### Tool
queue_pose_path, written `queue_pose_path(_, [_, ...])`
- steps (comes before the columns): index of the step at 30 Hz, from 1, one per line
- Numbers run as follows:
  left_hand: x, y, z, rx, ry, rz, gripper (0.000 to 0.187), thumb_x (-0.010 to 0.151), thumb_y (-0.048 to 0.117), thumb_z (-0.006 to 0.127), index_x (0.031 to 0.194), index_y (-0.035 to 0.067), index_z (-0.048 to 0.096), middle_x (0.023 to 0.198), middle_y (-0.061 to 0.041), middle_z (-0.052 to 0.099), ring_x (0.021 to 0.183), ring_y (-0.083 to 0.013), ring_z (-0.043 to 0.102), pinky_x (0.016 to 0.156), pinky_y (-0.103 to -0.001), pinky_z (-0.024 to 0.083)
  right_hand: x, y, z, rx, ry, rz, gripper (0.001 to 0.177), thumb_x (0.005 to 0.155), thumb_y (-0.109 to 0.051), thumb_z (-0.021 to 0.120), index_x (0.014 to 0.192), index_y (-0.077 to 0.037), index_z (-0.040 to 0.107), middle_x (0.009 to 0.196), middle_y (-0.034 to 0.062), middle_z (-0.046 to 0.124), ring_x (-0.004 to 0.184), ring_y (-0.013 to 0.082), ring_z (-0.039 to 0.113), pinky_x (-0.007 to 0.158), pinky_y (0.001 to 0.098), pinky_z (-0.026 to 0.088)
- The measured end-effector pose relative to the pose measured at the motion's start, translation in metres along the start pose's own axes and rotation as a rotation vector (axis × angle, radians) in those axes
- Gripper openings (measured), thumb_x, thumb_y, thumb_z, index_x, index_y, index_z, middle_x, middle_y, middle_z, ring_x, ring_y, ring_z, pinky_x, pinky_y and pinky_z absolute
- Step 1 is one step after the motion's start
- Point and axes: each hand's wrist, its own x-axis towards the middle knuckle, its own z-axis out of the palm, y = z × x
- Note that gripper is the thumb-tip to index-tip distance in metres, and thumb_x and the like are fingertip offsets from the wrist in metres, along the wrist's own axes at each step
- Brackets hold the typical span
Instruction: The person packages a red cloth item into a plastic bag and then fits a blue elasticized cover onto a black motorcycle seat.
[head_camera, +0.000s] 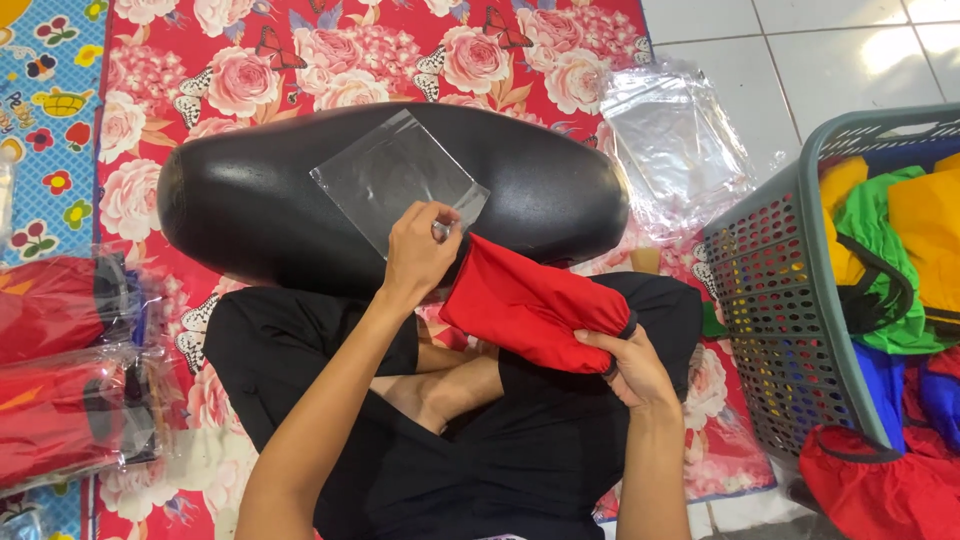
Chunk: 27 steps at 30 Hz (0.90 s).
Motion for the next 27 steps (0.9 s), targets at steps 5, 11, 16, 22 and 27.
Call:
queue_pose_path(5, [-0.011, 0.001, -0.004, 0.140, -0.008, 0.129, 0.009, 0.086, 0.016, 0.076, 0.090, 0.017, 0.068, 0.086, 0.001, 0.063, 0.077, -0.0195, 0.070, 0.071, -0.031, 0.059, -0.006, -0.004, 0.007, -0.010, 0.006, 0.005, 0.052, 0.073, 0.012, 0.079, 0.123, 0.003, 0.068, 0.093, 0.0221, 0.072, 0.080, 0.0377, 0.075, 0.064, 0.0486, 0.063])
queue_pose_path(11, [-0.026, -0.030, 0.017, 0.464, -0.091, 0.310, 0.016, 0.093, 0.028, 0.070, 0.108, 0.024, 0.066, 0.081, 0.001, 0.067, 0.079, -0.0199, 0.071, 0.072, -0.032, 0.059, -0.014, -0.007, 0.005, -0.048, 0.026, 0.000, 0.052, 0.073, 0.013, 0.078, 0.123, 0.006, 0.068, 0.094, 0.0245, 0.071, 0.081, 0.0391, 0.074, 0.064, 0.0514, 0.063])
queue_pose_path(16, [-0.022, -0.029, 0.026, 0.361, -0.118, 0.216, 0.020, 0.098, 0.024, 0.064, 0.118, 0.023, 0.061, 0.087, -0.003, 0.069, 0.080, -0.0244, 0.074, 0.069, -0.036, 0.061, -0.025, -0.013, 0.010, -0.067, 0.064, -0.011, 0.052, 0.073, 0.014, 0.077, 0.123, 0.007, 0.067, 0.094, 0.0248, 0.071, 0.081, 0.0400, 0.074, 0.063, 0.0517, 0.063])
queue_pose_path(22, [-0.010, -0.002, 0.006, 0.218, -0.103, 0.127, 0.043, 0.094, 0.006, 0.061, 0.134, 0.019, 0.052, 0.105, -0.015, 0.064, 0.086, -0.0420, 0.071, 0.073, -0.053, 0.061, -0.017, -0.003, 0.009, -0.041, 0.038, 0.001, 0.052, 0.072, 0.013, 0.078, 0.122, 0.007, 0.068, 0.093, 0.0259, 0.071, 0.080, 0.0398, 0.074, 0.063, 0.0519, 0.063])
queue_pose_path(27, [0.003, -0.019, 0.014, 0.347, -0.075, 0.152, 0.029, 0.096, 0.015, 0.064, 0.122, 0.027, 0.059, 0.103, 0.000, 0.061, 0.084, -0.0305, 0.074, 0.070, -0.044, 0.062, -0.017, -0.003, 0.015, -0.050, 0.013, 0.013, 0.050, 0.073, 0.013, 0.078, 0.122, 0.007, 0.068, 0.094, 0.0261, 0.071, 0.081, 0.0399, 0.074, 0.064, 0.0527, 0.063])
